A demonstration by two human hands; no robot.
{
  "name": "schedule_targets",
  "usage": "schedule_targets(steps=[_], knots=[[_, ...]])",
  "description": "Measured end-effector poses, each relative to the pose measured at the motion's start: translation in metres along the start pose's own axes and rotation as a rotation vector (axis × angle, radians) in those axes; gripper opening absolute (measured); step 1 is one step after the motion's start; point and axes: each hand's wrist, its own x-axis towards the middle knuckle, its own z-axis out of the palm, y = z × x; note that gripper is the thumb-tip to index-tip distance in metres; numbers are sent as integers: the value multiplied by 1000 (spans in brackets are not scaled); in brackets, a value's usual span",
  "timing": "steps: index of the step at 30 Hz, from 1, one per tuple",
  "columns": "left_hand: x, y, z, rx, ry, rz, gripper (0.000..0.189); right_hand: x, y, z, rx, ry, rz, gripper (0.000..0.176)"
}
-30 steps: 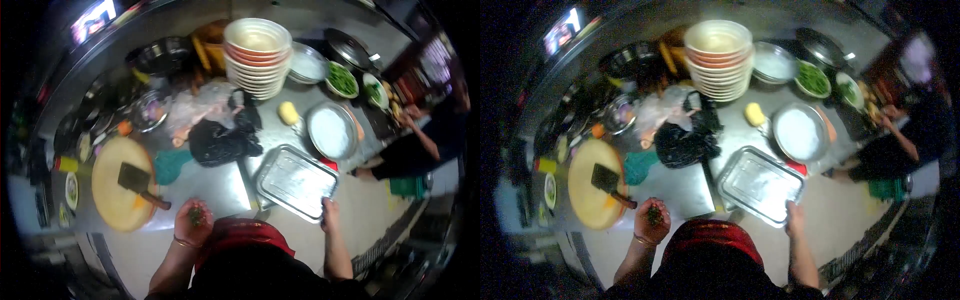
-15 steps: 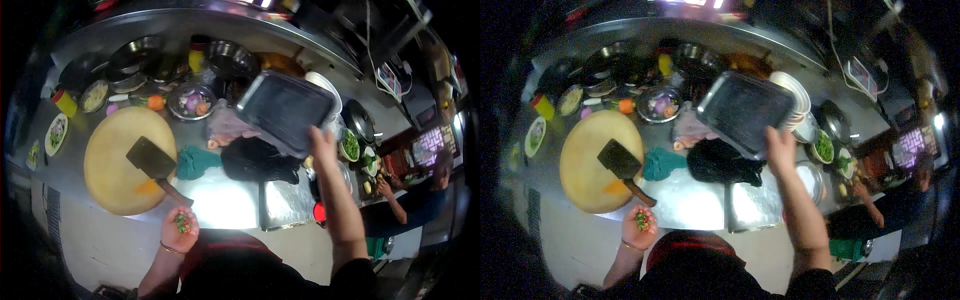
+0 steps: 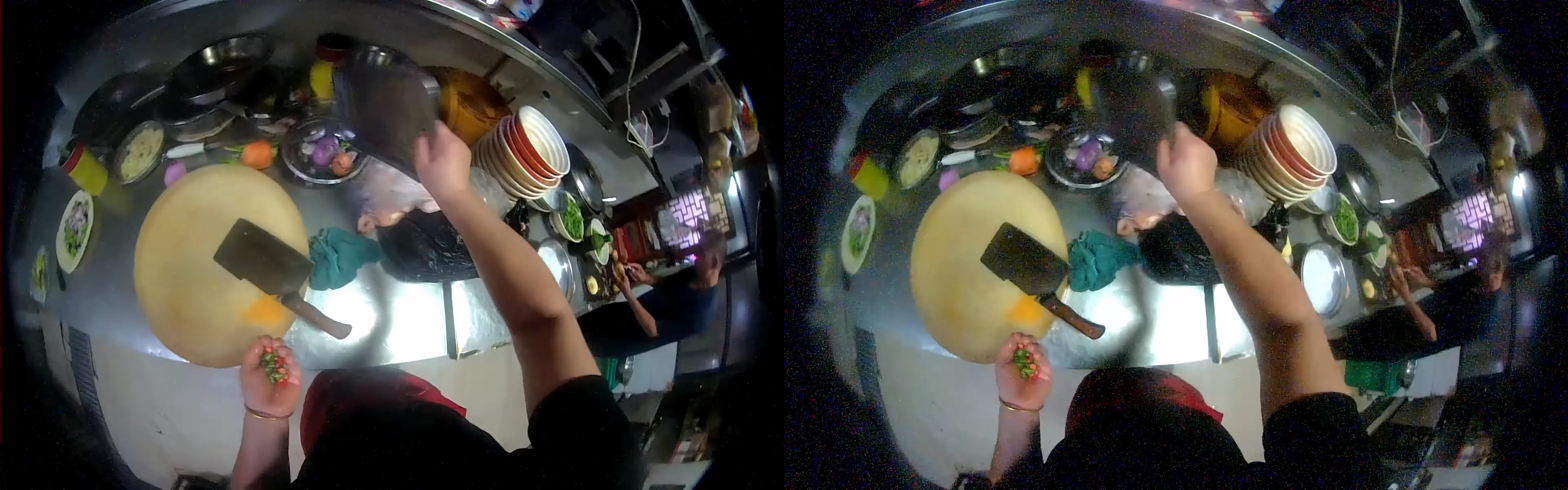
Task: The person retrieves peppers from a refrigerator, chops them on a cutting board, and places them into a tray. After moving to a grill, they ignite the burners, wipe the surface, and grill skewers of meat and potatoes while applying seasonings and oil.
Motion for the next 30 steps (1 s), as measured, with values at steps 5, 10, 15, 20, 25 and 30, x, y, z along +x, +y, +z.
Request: schedule_targets(steps=[5,10,15,20,25,30], knots=[[9,-30,17,50,-115,-177,12,-64,-5,-80,644,161,369,17],[12,-69,22,182,-87,-262,14,-218,51,-206,898,-183,978,13],[31,-155,27,403,14,-327,13,-381,118,-270,825,37,1454,18],[99,-311,6,505,28,-643,20,-439,210,-242,644,-284,1502,23],[196,-422,-23,903,-141,-353,26,-400,254,-213,84,-440,988,40],[262,-465,-25,2372,-1327,1016,16,-389,282,-197,87,-428,733,36]])
